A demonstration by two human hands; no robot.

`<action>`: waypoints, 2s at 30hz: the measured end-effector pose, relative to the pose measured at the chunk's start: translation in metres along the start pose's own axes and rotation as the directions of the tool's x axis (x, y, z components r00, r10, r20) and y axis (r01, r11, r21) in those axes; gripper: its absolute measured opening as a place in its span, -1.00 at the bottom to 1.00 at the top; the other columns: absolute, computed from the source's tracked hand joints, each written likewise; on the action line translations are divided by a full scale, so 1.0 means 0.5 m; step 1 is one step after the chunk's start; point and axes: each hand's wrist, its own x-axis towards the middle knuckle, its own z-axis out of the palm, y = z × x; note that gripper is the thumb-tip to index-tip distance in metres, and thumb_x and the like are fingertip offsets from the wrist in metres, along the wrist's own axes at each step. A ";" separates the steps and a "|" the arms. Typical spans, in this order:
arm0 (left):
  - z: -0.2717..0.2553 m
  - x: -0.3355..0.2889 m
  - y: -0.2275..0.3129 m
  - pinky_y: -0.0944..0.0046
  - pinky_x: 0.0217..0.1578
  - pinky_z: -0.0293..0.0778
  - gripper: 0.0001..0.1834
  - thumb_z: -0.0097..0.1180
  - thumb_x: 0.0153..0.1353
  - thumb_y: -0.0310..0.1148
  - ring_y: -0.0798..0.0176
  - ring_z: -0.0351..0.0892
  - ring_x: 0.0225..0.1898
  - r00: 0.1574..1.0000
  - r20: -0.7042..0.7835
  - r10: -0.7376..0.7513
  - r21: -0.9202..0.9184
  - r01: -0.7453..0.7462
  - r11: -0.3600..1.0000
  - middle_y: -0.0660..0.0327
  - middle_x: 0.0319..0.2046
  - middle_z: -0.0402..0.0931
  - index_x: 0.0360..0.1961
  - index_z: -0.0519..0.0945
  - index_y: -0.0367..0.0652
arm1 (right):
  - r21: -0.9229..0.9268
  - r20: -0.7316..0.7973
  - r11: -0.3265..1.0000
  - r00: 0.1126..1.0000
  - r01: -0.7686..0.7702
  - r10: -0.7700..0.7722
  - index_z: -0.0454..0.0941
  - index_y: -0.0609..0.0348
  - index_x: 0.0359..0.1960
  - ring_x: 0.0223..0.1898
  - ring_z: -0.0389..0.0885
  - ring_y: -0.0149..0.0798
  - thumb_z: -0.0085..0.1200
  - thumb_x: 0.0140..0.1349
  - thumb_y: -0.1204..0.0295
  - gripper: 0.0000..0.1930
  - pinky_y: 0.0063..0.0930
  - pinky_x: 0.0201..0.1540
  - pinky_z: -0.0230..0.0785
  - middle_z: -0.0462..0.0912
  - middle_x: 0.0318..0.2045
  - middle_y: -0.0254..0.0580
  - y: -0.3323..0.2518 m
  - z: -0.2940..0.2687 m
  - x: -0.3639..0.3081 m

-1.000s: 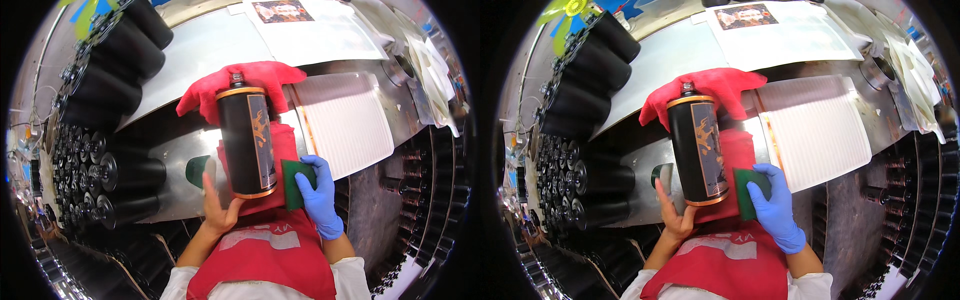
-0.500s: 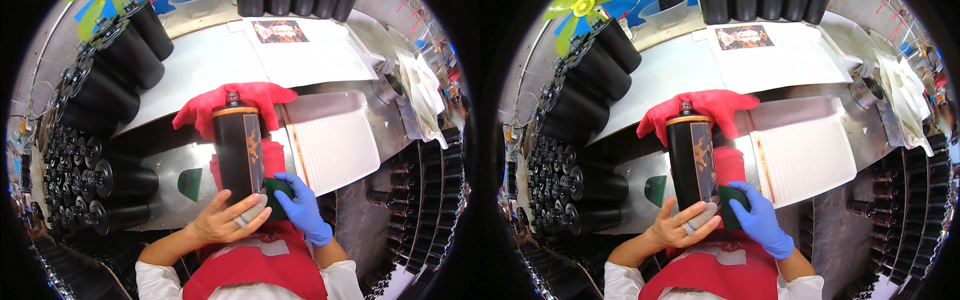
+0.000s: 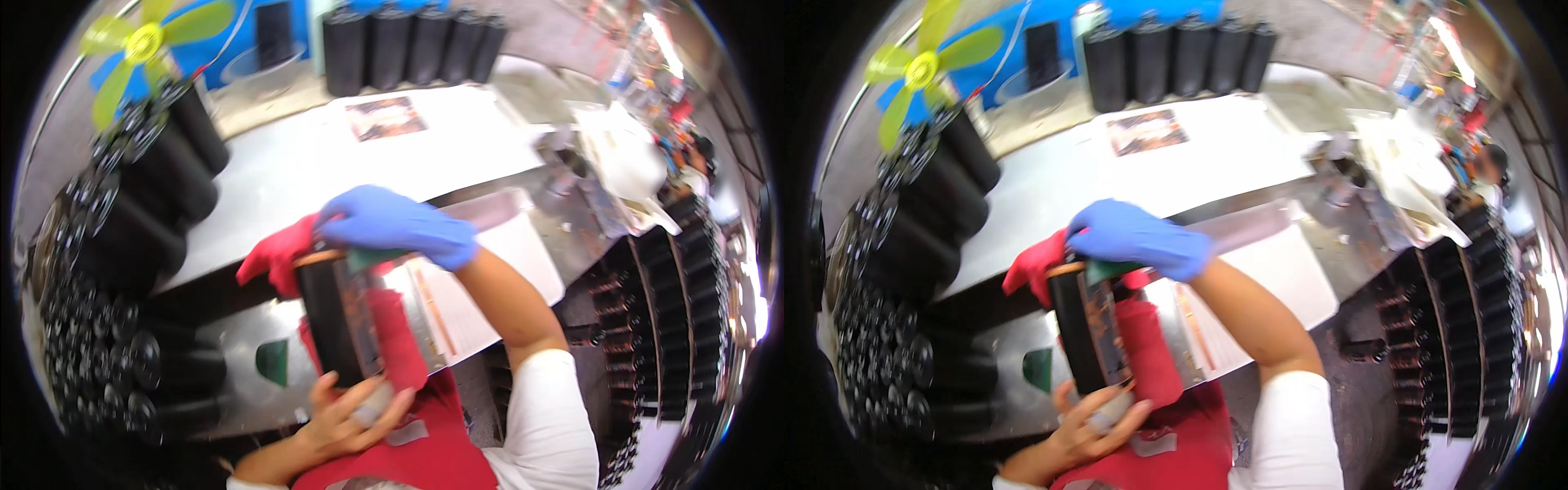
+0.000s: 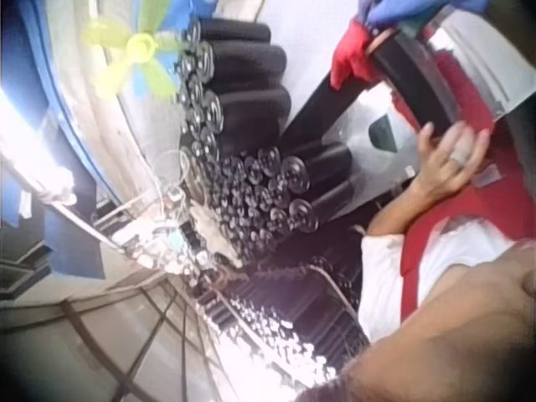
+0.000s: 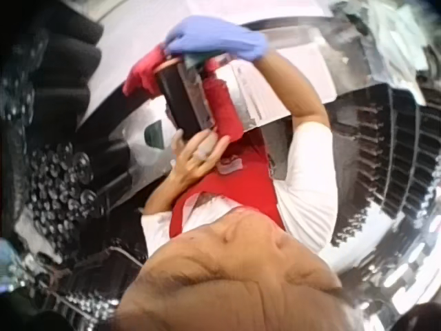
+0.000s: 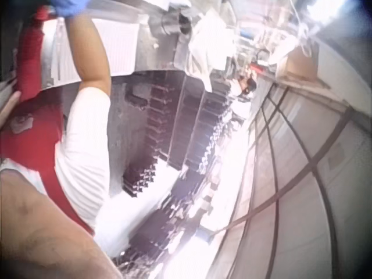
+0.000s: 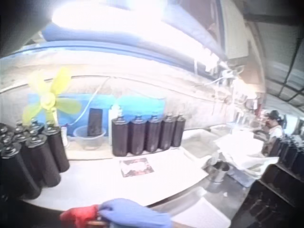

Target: The person applies decorative labels to black cylindrical cans. They position a label on the can, smooth it with a green squeegee, and then place a copper-colored band around the top rim. The process is repeated for multiple cans.

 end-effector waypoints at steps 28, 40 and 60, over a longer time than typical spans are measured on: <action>0.060 0.018 0.077 0.43 -0.78 0.39 -0.43 -0.21 0.36 -0.27 0.23 0.48 -0.75 0.820 0.357 -0.447 -0.926 0.372 -0.058 -0.21 -0.21 0.50 0.29 -0.03 -0.29 | 0.332 -0.854 0.208 -0.199 -0.920 0.481 0.61 0.11 -0.50 -0.45 0.57 0.01 0.13 0.02 0.15 -0.73 -0.27 -0.38 0.39 0.59 -0.53 -0.06 0.149 0.099 -1.115; 0.126 0.099 0.161 0.18 -0.75 0.47 -0.65 -0.29 0.31 -0.48 0.03 0.47 -0.76 0.684 0.637 -0.356 -0.771 0.578 -0.269 -0.13 -0.63 0.48 0.07 0.29 -0.44 | 0.293 -0.747 -0.189 -0.348 -0.937 0.567 0.58 0.27 -0.44 -0.34 0.57 0.17 -0.07 0.18 0.09 -0.57 -0.02 -0.30 0.42 0.59 -0.40 0.18 0.660 0.225 -1.467; 0.104 0.048 0.108 0.45 -0.70 0.19 -0.74 -0.09 0.26 -0.54 0.41 0.27 -0.75 0.836 0.456 0.306 -0.368 0.490 -0.790 0.05 -0.61 0.42 -0.08 0.57 -0.30 | 0.707 0.092 0.702 0.995 -0.085 0.027 0.47 0.21 -0.31 -0.48 0.54 -0.29 0.07 0.19 0.37 -0.84 -0.48 -0.40 0.37 0.53 -0.51 -0.13 0.016 0.201 -0.542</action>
